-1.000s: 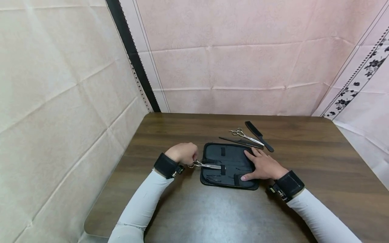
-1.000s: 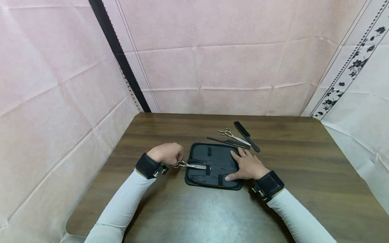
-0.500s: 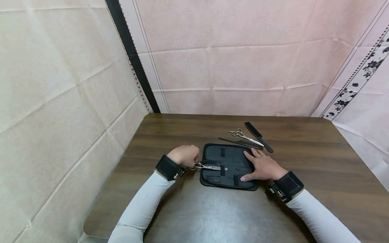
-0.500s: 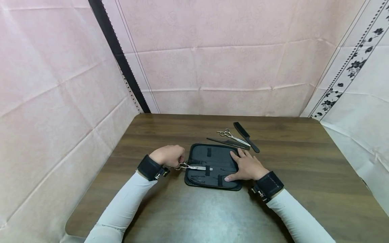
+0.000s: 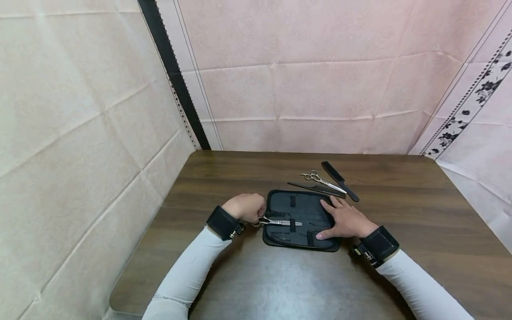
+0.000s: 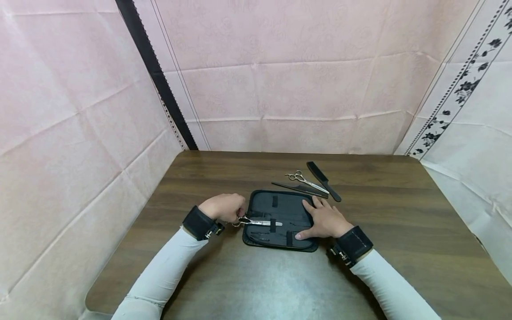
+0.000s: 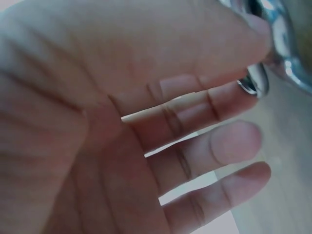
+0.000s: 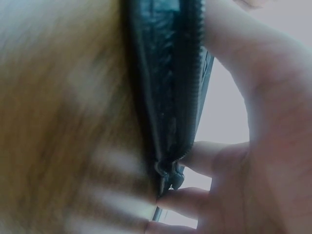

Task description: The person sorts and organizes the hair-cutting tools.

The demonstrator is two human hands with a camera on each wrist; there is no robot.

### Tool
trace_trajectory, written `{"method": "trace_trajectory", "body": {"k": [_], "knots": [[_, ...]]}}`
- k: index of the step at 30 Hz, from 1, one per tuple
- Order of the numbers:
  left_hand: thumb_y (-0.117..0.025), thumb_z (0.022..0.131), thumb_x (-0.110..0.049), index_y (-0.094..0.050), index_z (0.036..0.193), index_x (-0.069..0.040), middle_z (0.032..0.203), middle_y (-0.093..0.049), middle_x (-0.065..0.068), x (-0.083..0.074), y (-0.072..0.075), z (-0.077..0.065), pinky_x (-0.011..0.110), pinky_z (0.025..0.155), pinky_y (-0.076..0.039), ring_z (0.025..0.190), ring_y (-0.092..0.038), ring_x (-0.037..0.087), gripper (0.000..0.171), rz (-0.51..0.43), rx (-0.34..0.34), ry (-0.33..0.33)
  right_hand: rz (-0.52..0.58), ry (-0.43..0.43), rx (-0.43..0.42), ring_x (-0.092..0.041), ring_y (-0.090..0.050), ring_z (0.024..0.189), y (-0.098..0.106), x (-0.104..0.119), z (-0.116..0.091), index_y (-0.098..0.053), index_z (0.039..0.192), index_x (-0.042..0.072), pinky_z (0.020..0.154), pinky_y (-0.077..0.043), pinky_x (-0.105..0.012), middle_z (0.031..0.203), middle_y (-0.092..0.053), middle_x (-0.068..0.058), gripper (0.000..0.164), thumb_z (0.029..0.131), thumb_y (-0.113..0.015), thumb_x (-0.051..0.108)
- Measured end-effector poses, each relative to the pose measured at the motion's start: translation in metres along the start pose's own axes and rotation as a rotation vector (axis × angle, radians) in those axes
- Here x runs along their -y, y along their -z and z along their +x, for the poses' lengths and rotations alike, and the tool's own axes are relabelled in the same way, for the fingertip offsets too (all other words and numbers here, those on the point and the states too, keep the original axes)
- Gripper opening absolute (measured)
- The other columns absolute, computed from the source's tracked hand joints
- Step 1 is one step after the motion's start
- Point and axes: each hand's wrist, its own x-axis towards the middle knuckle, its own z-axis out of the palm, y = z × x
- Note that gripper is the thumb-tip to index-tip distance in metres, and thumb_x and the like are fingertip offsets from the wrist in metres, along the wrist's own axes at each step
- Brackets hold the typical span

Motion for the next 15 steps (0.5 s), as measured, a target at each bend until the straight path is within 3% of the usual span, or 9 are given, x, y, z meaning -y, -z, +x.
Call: {"method": "trace_trajectory", "body": {"k": [15], "knots": [[-0.077, 0.084, -0.004, -0.064, 0.073, -0.02, 0.076, -0.059, -0.009, -0.006, -0.0041, 0.0039, 0.025, 0.059, -0.043, 0.065, -0.052, 0.008, 0.024, 0.034, -0.019, -0.056, -0.001, 0.012, -0.004, -0.063, -0.023, 0.148, -0.0025, -0.0044, 0.0021, -0.034, 0.162, 0.005, 0.112, -0.03, -0.076, 0.165, -0.021, -0.037, 0.121, 0.075, -0.073, 0.079]]}}
